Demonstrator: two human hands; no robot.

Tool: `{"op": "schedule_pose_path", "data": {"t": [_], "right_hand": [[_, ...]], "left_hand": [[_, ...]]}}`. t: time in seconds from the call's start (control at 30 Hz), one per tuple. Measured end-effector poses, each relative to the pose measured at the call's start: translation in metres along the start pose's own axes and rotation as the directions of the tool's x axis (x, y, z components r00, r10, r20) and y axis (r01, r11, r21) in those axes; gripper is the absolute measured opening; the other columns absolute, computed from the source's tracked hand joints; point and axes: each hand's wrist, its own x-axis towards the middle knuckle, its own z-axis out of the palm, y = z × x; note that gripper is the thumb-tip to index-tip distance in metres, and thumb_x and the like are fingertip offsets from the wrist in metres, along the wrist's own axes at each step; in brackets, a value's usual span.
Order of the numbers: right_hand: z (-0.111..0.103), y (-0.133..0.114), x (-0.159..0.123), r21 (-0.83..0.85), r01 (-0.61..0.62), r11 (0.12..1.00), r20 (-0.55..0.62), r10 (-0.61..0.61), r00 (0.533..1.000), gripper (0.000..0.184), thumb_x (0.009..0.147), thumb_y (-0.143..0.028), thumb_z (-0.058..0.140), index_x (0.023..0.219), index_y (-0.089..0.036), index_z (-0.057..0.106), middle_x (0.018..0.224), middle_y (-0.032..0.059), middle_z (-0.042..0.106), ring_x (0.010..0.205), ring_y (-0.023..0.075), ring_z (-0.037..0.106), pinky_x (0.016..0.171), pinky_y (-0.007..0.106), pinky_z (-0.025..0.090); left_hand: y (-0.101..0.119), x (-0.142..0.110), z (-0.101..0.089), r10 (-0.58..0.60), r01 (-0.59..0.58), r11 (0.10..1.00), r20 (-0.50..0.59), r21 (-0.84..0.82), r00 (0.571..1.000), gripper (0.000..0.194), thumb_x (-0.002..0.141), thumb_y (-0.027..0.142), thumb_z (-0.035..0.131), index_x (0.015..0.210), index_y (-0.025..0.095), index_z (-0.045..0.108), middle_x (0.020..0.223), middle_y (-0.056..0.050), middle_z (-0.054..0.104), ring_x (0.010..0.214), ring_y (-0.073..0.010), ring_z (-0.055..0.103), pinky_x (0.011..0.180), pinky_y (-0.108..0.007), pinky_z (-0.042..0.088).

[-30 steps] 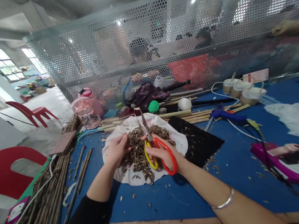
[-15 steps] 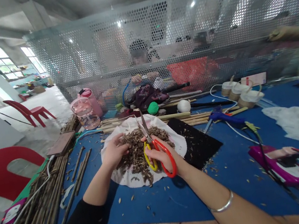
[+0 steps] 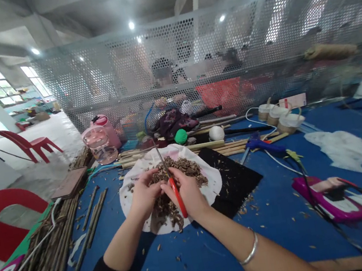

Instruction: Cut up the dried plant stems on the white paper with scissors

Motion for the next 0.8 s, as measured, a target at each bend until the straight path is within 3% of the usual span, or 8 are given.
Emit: {"op": "schedule_pose_path", "data": {"t": [0.37, 0.5, 0.57, 0.67, 0.73, 0.8], "right_hand": [[0.003, 0.005, 0.004, 0.019, -0.098, 0.995, -0.068, 0.099, 0.993, 0.042, 0.068, -0.024, 0.061, 0.108, -0.019, 0.05, 0.071, -0.0013, 0.061, 0.06, 0.014, 0.058, 0.062, 0.028, 0.049], [0.001, 0.006, 0.006, 0.02, -0.124, 0.992, -0.058, 0.125, 0.99, 0.043, 0.066, -0.021, 0.06, 0.108, -0.019, 0.05, 0.073, -0.0012, 0.06, 0.062, 0.0139, 0.058, 0.062, 0.027, 0.048], [-0.001, 0.005, 0.005, 0.007, -0.123, 0.992, -0.063, 0.123, 0.99, 0.043, 0.067, -0.02, 0.058, 0.109, -0.019, 0.05, 0.075, -0.0009, 0.06, 0.064, 0.0141, 0.058, 0.063, 0.027, 0.047], [-0.004, 0.002, 0.004, 0.042, -0.133, 0.99, -0.059, 0.135, 0.989, 0.042, 0.066, -0.018, 0.058, 0.108, -0.019, 0.05, 0.075, -0.0007, 0.06, 0.064, 0.0142, 0.057, 0.063, 0.027, 0.047], [-0.006, -0.001, 0.004, 0.099, -0.147, 0.984, -0.056, 0.153, 0.987, 0.043, 0.066, -0.019, 0.059, 0.108, -0.019, 0.049, 0.075, -0.001, 0.059, 0.064, 0.0139, 0.057, 0.062, 0.027, 0.047], [-0.009, -0.003, 0.004, 0.163, -0.16, 0.974, -0.057, 0.171, 0.984, 0.044, 0.066, -0.019, 0.061, 0.108, -0.019, 0.048, 0.074, -0.0017, 0.059, 0.062, 0.0133, 0.056, 0.061, 0.026, 0.047]], "left_hand": [[0.003, -0.002, 0.002, -0.014, 0.015, 0.999, -0.039, 0.042, 0.999, 0.039, 0.064, 0.012, 0.065, 0.101, 0.017, 0.055, 0.086, -0.001, 0.061, 0.048, -0.0045, 0.052, 0.05, -0.02, 0.047], [0.002, 0.001, -0.007, 0.087, -0.071, 0.954, -0.042, 0.292, 0.995, 0.038, 0.069, 0.017, 0.062, 0.106, 0.017, 0.057, 0.088, -0.005, 0.064, 0.058, -0.0111, 0.058, 0.058, -0.027, 0.05], [0.003, 0.003, -0.016, 0.24, -0.232, 0.834, 0.05, 0.501, 0.969, 0.032, 0.071, 0.019, 0.061, 0.103, 0.018, 0.063, 0.099, -0.008, 0.064, 0.082, -0.0182, 0.061, 0.077, -0.034, 0.05], [0.006, 0.003, -0.026, 0.444, -0.462, 0.539, 0.229, 0.704, 0.866, 0.023, 0.075, 0.022, 0.059, 0.096, 0.022, 0.069, 0.123, -0.01, 0.054, 0.115, -0.0256, 0.046, 0.1, -0.043, 0.034], [0.01, 0.001, -0.028, 0.523, -0.526, 0.396, 0.286, 0.752, 0.803, 0.023, 0.077, 0.026, 0.056, 0.096, 0.024, 0.069, 0.131, -0.009, 0.047, 0.12, -0.0272, 0.04, 0.102, -0.046, 0.029], [0.012, -0.002, -0.028, 0.565, -0.588, 0.314, 0.351, 0.745, 0.746, 0.022, 0.079, 0.028, 0.055, 0.096, 0.025, 0.069, 0.128, -0.008, 0.05, 0.118, -0.0259, 0.041, 0.1, -0.044, 0.031]]}}
